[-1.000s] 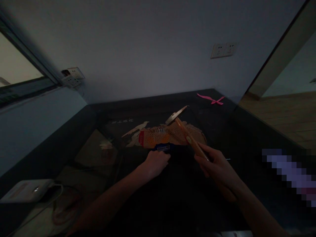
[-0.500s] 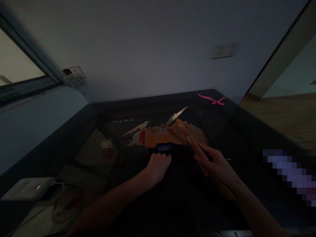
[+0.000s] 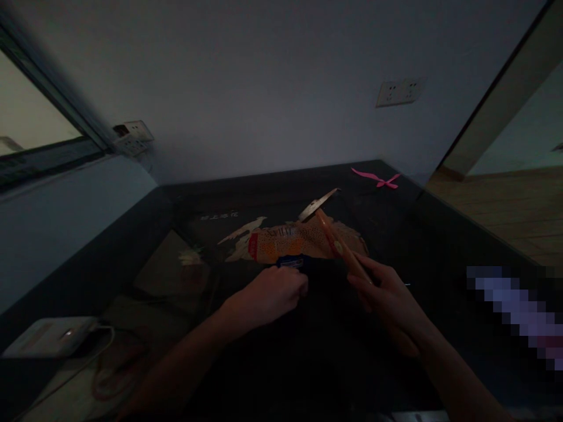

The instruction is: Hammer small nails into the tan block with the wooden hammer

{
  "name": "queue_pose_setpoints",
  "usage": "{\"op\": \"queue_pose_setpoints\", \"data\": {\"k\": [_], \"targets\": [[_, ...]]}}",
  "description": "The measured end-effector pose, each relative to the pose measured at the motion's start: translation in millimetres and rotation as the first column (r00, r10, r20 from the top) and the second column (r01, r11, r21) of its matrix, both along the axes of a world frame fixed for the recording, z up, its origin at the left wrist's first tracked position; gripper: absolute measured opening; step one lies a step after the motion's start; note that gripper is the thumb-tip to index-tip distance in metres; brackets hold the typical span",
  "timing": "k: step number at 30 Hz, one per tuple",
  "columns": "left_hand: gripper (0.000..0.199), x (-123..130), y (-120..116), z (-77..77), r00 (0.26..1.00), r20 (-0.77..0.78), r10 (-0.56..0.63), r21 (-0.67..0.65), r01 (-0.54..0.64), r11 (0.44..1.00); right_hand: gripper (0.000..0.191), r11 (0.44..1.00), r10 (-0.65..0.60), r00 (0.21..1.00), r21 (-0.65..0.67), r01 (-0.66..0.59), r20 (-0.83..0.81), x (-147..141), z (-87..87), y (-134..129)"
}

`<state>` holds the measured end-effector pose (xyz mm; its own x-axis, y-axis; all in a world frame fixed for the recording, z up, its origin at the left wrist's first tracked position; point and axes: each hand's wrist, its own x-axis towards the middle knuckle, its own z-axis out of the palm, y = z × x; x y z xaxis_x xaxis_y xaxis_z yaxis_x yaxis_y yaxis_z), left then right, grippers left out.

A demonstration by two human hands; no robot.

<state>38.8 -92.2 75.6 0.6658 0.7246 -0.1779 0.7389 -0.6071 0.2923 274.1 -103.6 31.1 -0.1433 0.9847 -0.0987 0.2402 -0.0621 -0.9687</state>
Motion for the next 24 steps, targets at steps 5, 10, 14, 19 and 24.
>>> {"op": "queue_pose_setpoints", "data": {"k": [5,10,14,19,24], "targets": [[0.008,-18.6,44.3,19.0,0.828,0.549,0.116,0.084,-0.193,0.978,0.062,1.000,-0.002,1.000,0.006,0.002,0.014,2.7,0.3,1.1],[0.010,-16.7,102.5,-15.5,0.528,0.823,0.210,0.039,-0.421,0.906,0.065,1.000,-0.015,1.000,-0.014,0.015,0.003,1.5,0.1,1.5],[0.011,-13.1,117.3,-39.2,0.499,0.835,0.234,-0.018,-0.400,0.916,0.067,0.999,-0.014,1.000,-0.039,0.014,0.008,-1.4,4.0,0.5],[0.008,-11.9,111.9,-44.5,0.553,0.794,0.251,-0.033,-0.373,0.927,0.068,0.998,-0.012,1.000,-0.063,0.013,0.019,-2.7,6.8,-0.7],[0.007,-12.1,111.5,-44.4,0.588,0.767,0.258,-0.014,-0.386,0.922,0.068,0.998,-0.027,1.000,-0.056,0.028,0.006,-2.8,5.4,-1.0]]}}
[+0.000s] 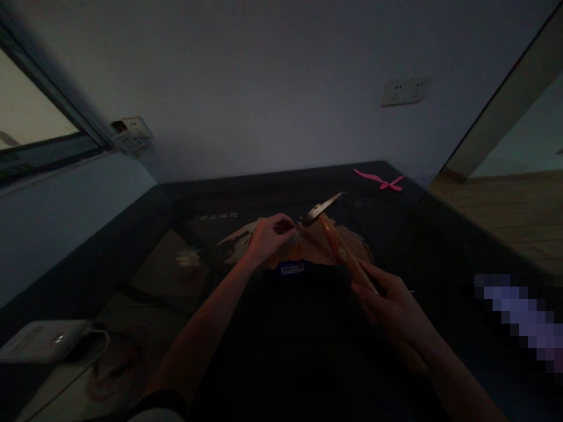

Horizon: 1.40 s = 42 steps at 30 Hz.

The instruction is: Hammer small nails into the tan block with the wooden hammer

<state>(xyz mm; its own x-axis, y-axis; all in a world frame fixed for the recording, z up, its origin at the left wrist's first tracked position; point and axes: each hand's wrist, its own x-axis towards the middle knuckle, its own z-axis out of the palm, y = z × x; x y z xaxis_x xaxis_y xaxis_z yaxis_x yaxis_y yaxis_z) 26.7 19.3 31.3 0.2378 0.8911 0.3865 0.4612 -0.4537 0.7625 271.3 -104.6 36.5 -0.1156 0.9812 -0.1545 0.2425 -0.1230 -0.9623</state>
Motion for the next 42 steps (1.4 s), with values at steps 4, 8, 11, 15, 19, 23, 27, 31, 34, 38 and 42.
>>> {"op": "queue_pose_setpoints", "data": {"k": [4,8,11,15,19,23,27,31,34,38,42], "targets": [[0.007,-0.7,0.3,-1.4,1.000,-0.024,-0.001,0.021,0.001,1.000,0.067,1.000,0.005,1.000,0.024,-0.005,0.012,1.2,-2.3,0.0],[0.007,-0.9,-0.1,-2.5,1.000,-0.030,0.002,0.032,-0.001,0.999,0.067,1.000,0.016,1.000,0.027,-0.016,0.005,1.8,-3.3,0.4],[0.008,-1.1,0.3,-4.0,0.999,-0.032,-0.003,0.050,0.005,0.999,0.064,0.999,0.021,1.000,0.035,-0.021,-0.003,1.3,-3.4,0.8],[0.009,-1.4,0.3,-5.9,0.998,-0.068,0.017,0.078,-0.012,0.997,0.063,0.998,0.047,0.999,0.045,-0.047,0.012,0.5,-4.8,0.5],[0.008,-1.3,-1.0,-5.9,0.998,-0.068,-0.006,0.085,0.011,0.996,0.064,0.996,0.048,0.998,0.070,-0.050,0.027,0.4,-3.3,1.2],[0.007,-2.0,-0.4,-5.4,0.997,-0.072,-0.025,0.105,0.033,0.994,0.061,0.989,0.070,0.994,0.122,-0.080,0.079,2.0,13.3,3.4],[0.007,-3.6,3.0,-6.5,0.991,-0.131,0.010,0.118,0.005,0.993,0.062,0.975,0.085,0.985,0.194,-0.113,0.149,5.6,44.3,3.8],[0.008,-4.3,5.2,-8.4,0.988,-0.150,0.043,0.070,-0.032,0.997,0.060,0.947,0.158,0.963,0.242,-0.211,0.219,8.6,70.5,3.8],[0.008,-4.5,5.1,-8.4,0.987,-0.156,0.047,0.032,-0.043,0.999,0.056,0.927,0.215,0.926,0.233,-0.294,0.311,7.8,77.4,5.7],[0.009,-5.1,5.4,-8.6,0.981,-0.182,0.063,0.031,-0.058,0.998,0.051,0.917,0.243,0.868,0.188,-0.351,0.432,4.2,76.8,7.7],[0.008,-4.2,7.6,-12.4,0.990,-0.137,0.035,0.004,-0.035,0.999,0.050,0.898,0.206,0.863,0.262,-0.354,0.461,1.8,80.4,5.1]]}}
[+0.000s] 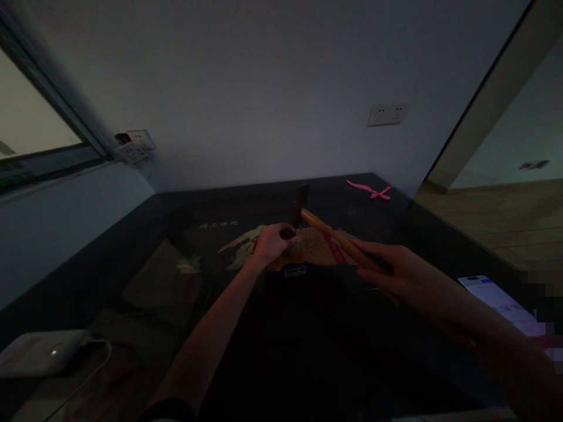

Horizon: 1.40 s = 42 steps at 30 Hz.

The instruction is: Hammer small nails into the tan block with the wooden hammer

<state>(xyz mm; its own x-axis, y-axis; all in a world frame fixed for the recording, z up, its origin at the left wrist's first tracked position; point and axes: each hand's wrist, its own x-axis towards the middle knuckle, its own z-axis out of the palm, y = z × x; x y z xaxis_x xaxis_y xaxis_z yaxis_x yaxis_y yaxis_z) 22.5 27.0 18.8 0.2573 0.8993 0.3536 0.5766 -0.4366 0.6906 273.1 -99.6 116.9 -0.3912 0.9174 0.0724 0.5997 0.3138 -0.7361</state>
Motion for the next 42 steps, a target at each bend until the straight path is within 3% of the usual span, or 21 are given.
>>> {"op": "queue_pose_setpoints", "data": {"k": [3,9,16,21,28,42], "targets": [[0.007,0.9,0.6,-2.0,0.999,0.047,-0.011,-0.017,0.012,1.000,0.054,0.997,-0.017,1.000,0.079,0.018,-0.015,-1.5,0.9,-1.6],[0.009,-0.6,-1.2,0.6,1.000,-0.016,0.022,0.006,-0.022,1.000,0.046,0.999,-0.031,0.995,0.031,0.028,0.091,-3.6,-8.1,0.4],[0.011,0.1,0.1,-0.9,0.999,0.021,0.025,-0.022,-0.024,0.999,0.052,0.995,-0.039,0.998,0.099,0.033,0.056,-2.6,-4.2,-2.2],[0.009,-0.7,-1.4,1.6,1.000,-0.023,0.016,0.001,-0.016,1.000,0.044,0.997,-0.018,0.991,0.080,0.007,0.132,-2.5,-15.0,1.8],[0.011,0.2,-0.7,1.5,1.000,0.013,0.024,-0.035,-0.023,0.999,0.050,0.997,-0.057,0.994,0.063,0.052,0.089,0.3,-10.2,-2.4],[0.012,-1.3,-2.3,3.9,1.000,0.012,0.006,-0.047,-0.005,0.999,0.052,0.998,-0.059,0.991,0.037,0.055,0.118,-0.9,-18.2,-2.7]]}}
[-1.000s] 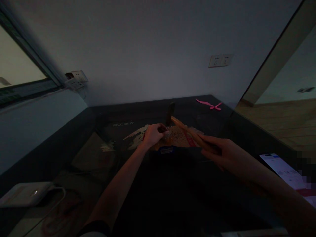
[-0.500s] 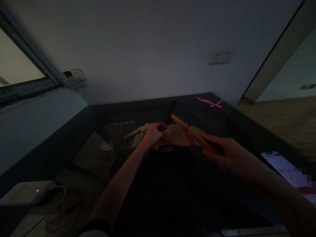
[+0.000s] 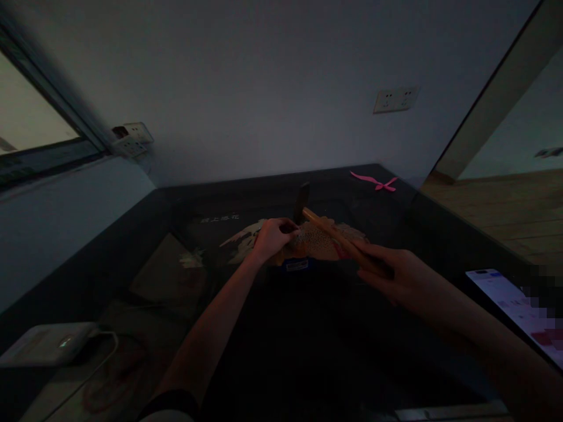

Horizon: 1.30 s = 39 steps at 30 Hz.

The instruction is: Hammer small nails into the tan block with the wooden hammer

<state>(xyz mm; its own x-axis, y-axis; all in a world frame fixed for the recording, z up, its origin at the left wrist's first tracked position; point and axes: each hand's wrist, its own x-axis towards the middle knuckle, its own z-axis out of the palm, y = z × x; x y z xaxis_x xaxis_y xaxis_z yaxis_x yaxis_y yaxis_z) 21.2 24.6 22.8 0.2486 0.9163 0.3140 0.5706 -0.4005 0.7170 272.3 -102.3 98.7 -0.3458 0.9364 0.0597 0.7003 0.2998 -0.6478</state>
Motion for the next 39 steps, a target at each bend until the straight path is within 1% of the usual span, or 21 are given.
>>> {"op": "queue_pose_setpoints", "data": {"k": [4,8,10,14,18,21,24,27,29,32,34,36,39], "targets": [[0.013,-0.1,-2.1,1.9,1.000,-0.009,0.003,0.008,-0.003,1.000,0.048,1.000,-0.001,0.999,-0.030,0.002,0.033,-1.5,-2.0,0.3],[0.011,-0.1,-1.9,2.2,1.000,-0.004,0.001,0.001,-0.001,1.000,0.052,1.000,-0.021,1.000,-0.021,0.021,0.005,-0.9,-1.1,-1.5],[0.012,-0.2,-1.0,1.1,1.000,0.004,0.004,0.004,-0.004,1.000,0.049,0.999,-0.012,1.000,-0.029,0.012,0.000,-1.0,-1.6,-1.9],[0.020,0.0,0.6,-1.7,0.998,0.053,-0.024,-0.017,0.025,1.000,0.047,0.999,-0.001,1.000,-0.047,0.001,0.003,-1.3,-4.7,-1.6],[0.018,0.6,0.6,-3.0,0.997,0.072,-0.012,-0.019,0.013,1.000,0.048,0.999,-0.021,0.999,-0.026,0.020,-0.048,0.8,-4.5,-1.5],[0.017,0.5,0.2,-3.4,0.998,0.066,-0.008,-0.008,0.009,1.000,0.049,0.998,-0.033,0.998,-0.056,0.029,-0.063,2.0,-4.0,-0.7],[0.022,0.1,0.1,-3.9,0.998,0.057,-0.016,0.001,0.016,1.000,0.045,0.997,-0.013,0.999,-0.079,0.009,-0.046,1.6,-4.3,0.9],[0.021,-0.4,0.7,-4.7,0.999,0.043,-0.031,0.017,0.030,0.999,0.043,0.998,-0.011,1.000,-0.067,0.010,-0.021,0.9,-3.1,1.3],[0.020,-0.7,1.3,-5.2,0.999,0.037,-0.027,0.024,0.026,0.999,0.046,0.999,-0.021,0.999,-0.045,0.020,-0.035,0.6,-2.1,0.8],[0.023,-0.7,1.7,-5.7,0.999,0.031,-0.011,0.023,0.010,1.000,0.048,1.000,-0.019,0.997,-0.007,0.018,-0.069,0.6,-3.8,0.4],[0.026,-0.4,1.2,-5.2,0.999,0.037,-0.011,0.024,0.010,1.000,0.045,0.999,-0.012,0.997,-0.035,0.009,-0.075,1.3,-7.5,0.9],[0.025,0.1,0.0,-3.9,0.999,0.037,-0.023,0.032,0.022,0.999,0.043,0.994,-0.012,0.995,-0.109,0.001,-0.094,2.9,-11.6,1.7],[0.022,0.5,-2.2,-2.0,0.999,0.025,-0.033,0.066,0.031,0.997,0.049,0.985,-0.051,0.980,-0.173,0.017,-0.191,5.1,-16.2,2.3]]}}
